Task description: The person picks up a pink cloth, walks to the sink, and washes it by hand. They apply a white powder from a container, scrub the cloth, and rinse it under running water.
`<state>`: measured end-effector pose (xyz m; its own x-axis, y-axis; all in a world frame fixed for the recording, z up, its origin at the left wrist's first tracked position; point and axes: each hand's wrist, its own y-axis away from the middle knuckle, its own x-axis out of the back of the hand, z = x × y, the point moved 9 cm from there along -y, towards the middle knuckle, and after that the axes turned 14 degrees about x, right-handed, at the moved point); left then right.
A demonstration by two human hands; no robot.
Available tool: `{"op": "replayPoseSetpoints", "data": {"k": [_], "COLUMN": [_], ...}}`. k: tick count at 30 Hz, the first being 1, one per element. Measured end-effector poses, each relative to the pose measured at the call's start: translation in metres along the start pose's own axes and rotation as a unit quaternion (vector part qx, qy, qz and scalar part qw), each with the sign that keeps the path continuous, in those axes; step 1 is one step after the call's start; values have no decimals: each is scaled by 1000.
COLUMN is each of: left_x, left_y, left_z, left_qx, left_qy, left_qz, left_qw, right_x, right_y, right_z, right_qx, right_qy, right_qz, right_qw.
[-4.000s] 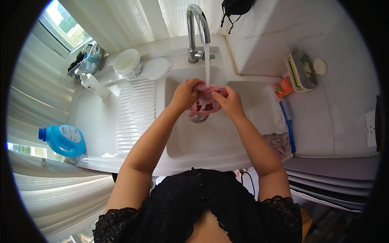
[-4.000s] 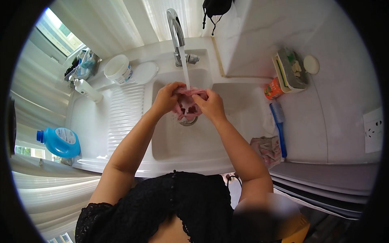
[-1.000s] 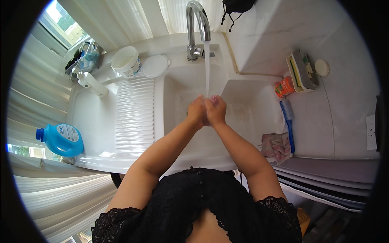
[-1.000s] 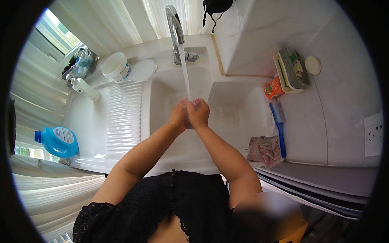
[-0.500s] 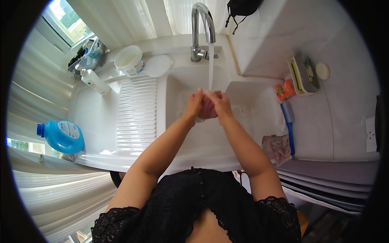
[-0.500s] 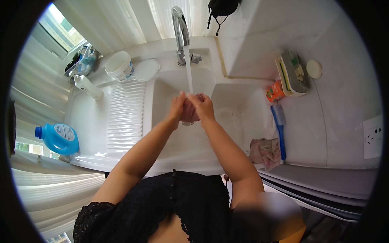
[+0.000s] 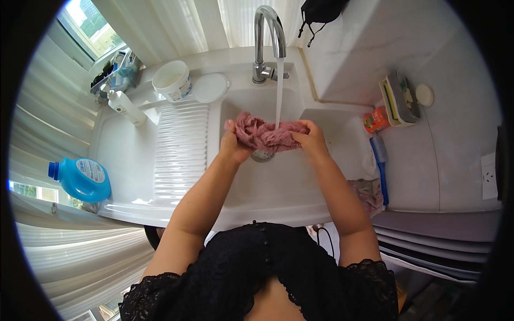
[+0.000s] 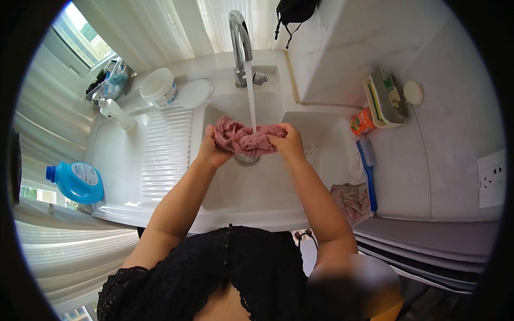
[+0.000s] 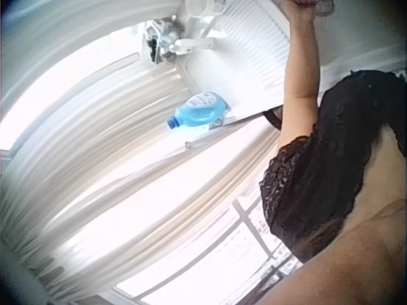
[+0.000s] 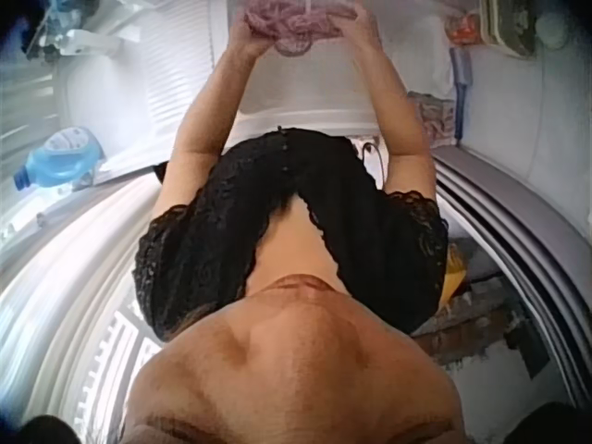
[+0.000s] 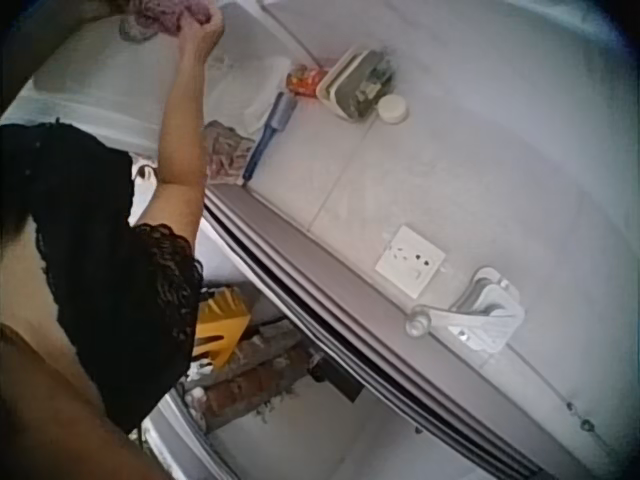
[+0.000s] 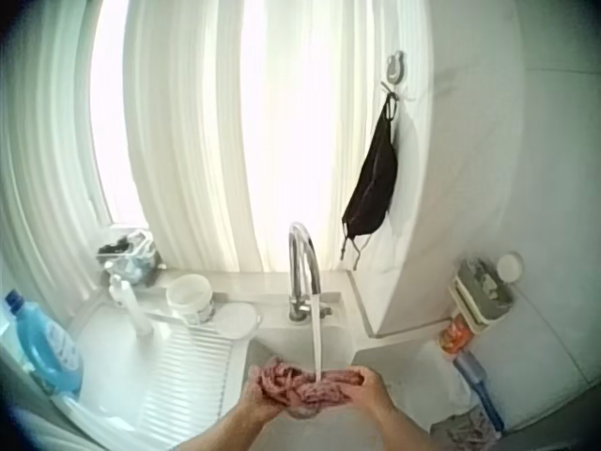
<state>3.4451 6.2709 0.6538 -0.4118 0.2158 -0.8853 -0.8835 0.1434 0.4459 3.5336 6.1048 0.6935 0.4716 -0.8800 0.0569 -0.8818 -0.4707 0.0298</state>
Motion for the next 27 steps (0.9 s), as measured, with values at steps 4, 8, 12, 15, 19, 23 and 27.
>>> {"op": "replayPoseSetpoints", "data": {"k": [4, 8, 12, 15, 19, 23, 27], "left_x": [-39, -65, -84, -92, -87, -68, -84], "left_y": [11, 8, 13, 9, -2, -4, 15], "left_z": [-5, -26, -25, -21, -31, -14, 0], "left_qx": [21, 61, 60, 66, 44, -6, -7], "left_qy": [-30, -110, -173, -212, -293, -272, -225], "left_qz": [-59, -103, -110, -116, -43, -1, -52], "left_qw": [998, 987, 977, 968, 954, 962, 973], "right_x": [5, -15, -28, -18, -13, 6, 36], "right_y": [1, 2, 8, 3, -2, 3, 1], "right_z": [20, 9, -14, -5, -1, 12, 28], "right_qx": [-25, 128, 61, 17, 82, 5, 29], "right_qy": [117, 115, 49, -56, 39, 83, 229], "right_qz": [-72, -70, -98, -58, -41, -93, -77], "right_qw": [990, 983, 992, 997, 995, 992, 970]}}
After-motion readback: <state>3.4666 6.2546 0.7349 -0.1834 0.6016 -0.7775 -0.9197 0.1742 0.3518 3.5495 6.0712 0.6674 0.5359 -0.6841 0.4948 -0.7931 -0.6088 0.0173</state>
